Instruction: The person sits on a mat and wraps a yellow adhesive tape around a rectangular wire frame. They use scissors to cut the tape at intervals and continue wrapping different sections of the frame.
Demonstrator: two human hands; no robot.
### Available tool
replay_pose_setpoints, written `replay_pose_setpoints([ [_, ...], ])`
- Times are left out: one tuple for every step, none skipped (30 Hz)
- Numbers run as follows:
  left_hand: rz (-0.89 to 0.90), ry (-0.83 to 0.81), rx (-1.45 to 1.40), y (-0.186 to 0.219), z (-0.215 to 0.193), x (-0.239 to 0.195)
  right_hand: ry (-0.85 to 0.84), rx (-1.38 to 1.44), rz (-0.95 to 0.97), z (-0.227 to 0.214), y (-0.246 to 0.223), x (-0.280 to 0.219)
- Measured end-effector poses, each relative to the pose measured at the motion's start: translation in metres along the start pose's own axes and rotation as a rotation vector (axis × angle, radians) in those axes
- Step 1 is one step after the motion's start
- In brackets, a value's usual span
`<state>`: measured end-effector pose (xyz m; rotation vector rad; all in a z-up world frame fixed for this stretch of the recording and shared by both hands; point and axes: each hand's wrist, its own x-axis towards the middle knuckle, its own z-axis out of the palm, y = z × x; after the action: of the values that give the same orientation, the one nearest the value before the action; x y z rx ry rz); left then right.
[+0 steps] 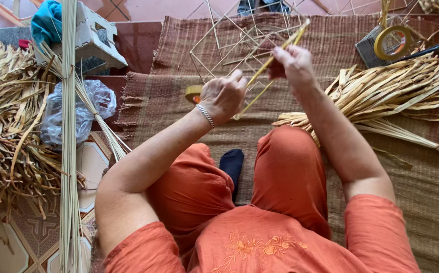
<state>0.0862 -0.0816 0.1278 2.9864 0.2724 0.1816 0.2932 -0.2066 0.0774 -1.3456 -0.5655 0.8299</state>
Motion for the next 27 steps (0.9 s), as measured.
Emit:
replay_pose_setpoints([
  [0.038,0.044,0.051,0.002,0.004,0.003,-0.032,0.007,0.022,-0.001,-0.002,0.009],
  [0.076,0.09,0.104,0.004,0.007,0.007,-0.064,0.015,0.041,-0.002,-0.006,0.02],
  [0.033,0.073,0.041,0.009,0.011,0.01,-0.097,0.022,0.06,-0.002,-0.011,0.023],
  [-0.008,0.064,-0.017,0.013,0.013,0.017,-0.107,0.028,0.078,-0.003,-0.017,0.023],
  [-0.05,0.056,-0.075,0.018,0.014,0.024,-0.118,0.033,0.095,-0.002,-0.024,0.022],
  [-0.071,0.089,-0.116,0.027,0.017,0.03,-0.127,0.038,0.117,-0.003,-0.03,0.019],
  [-0.091,0.123,-0.158,0.036,0.02,0.037,-0.12,0.02,0.139,-0.004,-0.034,0.013],
  [-0.106,0.158,-0.199,0.042,0.02,0.043,-0.109,0.0,0.156,-0.005,-0.037,0.005],
  [-0.141,0.125,-0.224,0.046,0.019,0.051,-0.097,-0.02,0.174,-0.007,-0.038,-0.003],
  [-0.173,0.089,-0.251,0.05,0.017,0.058,-0.11,-0.042,0.159,-0.01,-0.036,-0.011],
  [-0.205,0.053,-0.277,0.054,0.015,0.064,-0.123,-0.065,0.145,-0.013,-0.032,-0.019],
  [-0.204,0.068,-0.318,0.058,0.014,0.069,-0.133,-0.087,0.135,-0.017,-0.026,-0.028],
  [-0.203,0.083,-0.36,0.061,0.013,0.073,-0.11,-0.011,0.134,-0.022,-0.018,-0.038],
  [-0.2,0.102,-0.4,0.065,0.012,0.078,-0.086,0.063,0.126,-0.027,-0.012,-0.047],
  [-0.18,0.045,-0.435,0.069,0.011,0.08,-0.063,0.138,0.118,-0.033,-0.008,-0.051],
  [-0.159,-0.014,-0.467,0.072,0.011,0.081,-0.025,0.111,0.104,-0.038,-0.006,-0.052],
  [-0.137,-0.073,-0.499,0.075,0.011,0.08,0.014,0.084,0.09,-0.042,-0.004,-0.053],
  [-0.068,0.006,-0.577,0.074,0.011,0.076,0.049,0.058,0.075,-0.045,-0.003,-0.053],
  [0.001,0.085,-0.654,0.073,0.013,0.069,0.061,0.016,0.074,-0.049,-0.004,-0.051],
  [0.069,0.162,-0.73,0.071,0.015,0.058,0.072,-0.024,0.075,-0.052,-0.007,-0.05],
  [0.058,0.168,-0.703,0.073,0.02,0.045,0.084,-0.064,0.077,-0.053,-0.009,-0.049],
  [0.049,0.178,-0.675,0.076,0.026,0.03,0.08,-0.108,0.058,-0.053,-0.012,-0.051],
  [0.04,0.189,-0.648,0.077,0.032,0.019,0.077,-0.153,0.04,-0.052,-0.013,-0.054],
  [0.012,0.183,-0.645,0.076,0.04,0.011,0.07,-0.198,0.025,-0.047,-0.014,-0.058],
  [-0.017,0.177,-0.642,0.074,0.048,0.004,0.08,-0.225,0.023,-0.042,-0.014,-0.061],
  [-0.046,0.17,-0.637,0.069,0.056,0.001,0.087,-0.251,0.02,-0.037,-0.014,-0.062],
  [-0.091,0.057,-0.755,0.061,0.062,-0.001,0.095,-0.278,0.018,-0.033,-0.014,-0.064],
])
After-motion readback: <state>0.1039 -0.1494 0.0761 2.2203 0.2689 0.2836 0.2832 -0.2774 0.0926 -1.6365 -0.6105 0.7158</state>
